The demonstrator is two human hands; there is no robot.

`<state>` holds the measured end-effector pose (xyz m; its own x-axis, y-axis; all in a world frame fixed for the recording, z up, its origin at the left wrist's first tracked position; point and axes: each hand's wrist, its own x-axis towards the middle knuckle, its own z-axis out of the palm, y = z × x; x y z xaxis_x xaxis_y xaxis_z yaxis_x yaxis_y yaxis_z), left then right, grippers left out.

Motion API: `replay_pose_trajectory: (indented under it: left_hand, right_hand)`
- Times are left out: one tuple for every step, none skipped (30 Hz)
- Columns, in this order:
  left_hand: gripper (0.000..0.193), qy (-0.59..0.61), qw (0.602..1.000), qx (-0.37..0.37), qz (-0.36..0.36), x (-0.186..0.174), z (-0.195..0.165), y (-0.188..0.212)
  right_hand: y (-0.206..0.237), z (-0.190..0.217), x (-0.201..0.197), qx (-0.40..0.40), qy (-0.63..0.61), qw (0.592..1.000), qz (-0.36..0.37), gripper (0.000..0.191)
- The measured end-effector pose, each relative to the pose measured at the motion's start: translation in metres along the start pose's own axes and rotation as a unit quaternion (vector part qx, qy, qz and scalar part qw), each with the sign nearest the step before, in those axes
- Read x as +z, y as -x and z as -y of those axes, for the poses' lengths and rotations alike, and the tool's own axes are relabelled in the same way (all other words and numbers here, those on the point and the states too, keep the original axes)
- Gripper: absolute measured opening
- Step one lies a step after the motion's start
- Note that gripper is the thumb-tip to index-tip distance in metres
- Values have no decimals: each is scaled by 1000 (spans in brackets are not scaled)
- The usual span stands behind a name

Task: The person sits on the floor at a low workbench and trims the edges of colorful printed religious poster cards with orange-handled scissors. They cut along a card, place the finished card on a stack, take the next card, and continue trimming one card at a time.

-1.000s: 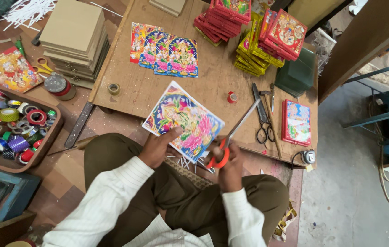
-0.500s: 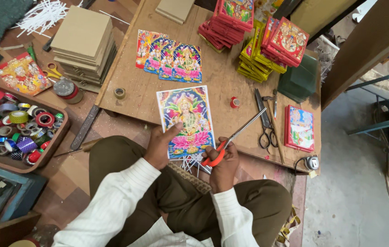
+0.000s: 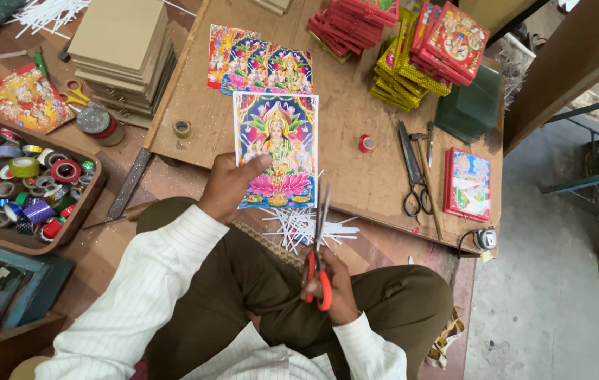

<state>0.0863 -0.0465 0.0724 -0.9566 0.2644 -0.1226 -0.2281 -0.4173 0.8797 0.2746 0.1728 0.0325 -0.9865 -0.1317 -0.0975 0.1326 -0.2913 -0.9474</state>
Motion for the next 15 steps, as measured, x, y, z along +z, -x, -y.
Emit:
replay_pose_trajectory:
  left_hand:
    - [23, -1, 1000, 3, 1, -1, -1, -1]
    - [23, -6, 1000, 12, 6, -1, -1, -2]
    - [23, -10, 1000, 19, 12, 0, -1, -1]
    - [22, -14, 999, 27, 18, 1, -1, -1]
    - [22, -18, 999, 25, 17, 2, 0, 0]
    - [22, -22, 999, 24, 16, 3, 0, 1]
    - [21, -27, 999, 23, 16, 4, 1, 2]
    - [21, -33, 999, 19, 13, 4, 1, 2]
    - [21, -38, 999, 14, 8, 4, 2, 2]
    - [20, -44, 999, 10, 3, 4, 3, 3]
    - [20, -44, 999, 8, 4, 4, 4, 3]
    - [20, -45, 999, 6, 4, 3, 4, 3]
    - [20, -45, 999, 4, 5, 3, 5, 4]
    - [20, -46, 999, 12, 7, 2, 6, 4]
    - [20, -47, 999, 20, 10, 2, 7, 4]
  right_hand:
    - [3, 0, 0, 12, 5, 1000, 13, 65]
    - [5, 0, 1, 24, 10, 999, 26, 66]
    - [6, 0, 1, 39, 17, 999, 4, 66]
    - [5, 1, 2, 55, 25, 998, -17, 66]
    - [3, 2, 2, 69, 33, 996, -39, 66]
    - [2, 3, 2, 69, 31, 996, -44, 64]
    - [1, 5, 3, 68, 30, 996, -50, 63]
    - [0, 7, 3, 67, 28, 996, -55, 61]
    - [-1, 8, 4, 72, 30, 995, -59, 60]
    - [-2, 9, 5, 77, 33, 994, -64, 59]
    - [-2, 10, 5, 81, 35, 994, -68, 58]
    - [-2, 11, 6, 83, 32, 994, -68, 58]
    - [-3, 11, 6, 86, 30, 994, -67, 57]
    - [-2, 11, 7, 88, 27, 994, -66, 57]
    - [-2, 11, 6, 90, 27, 994, -64, 57]
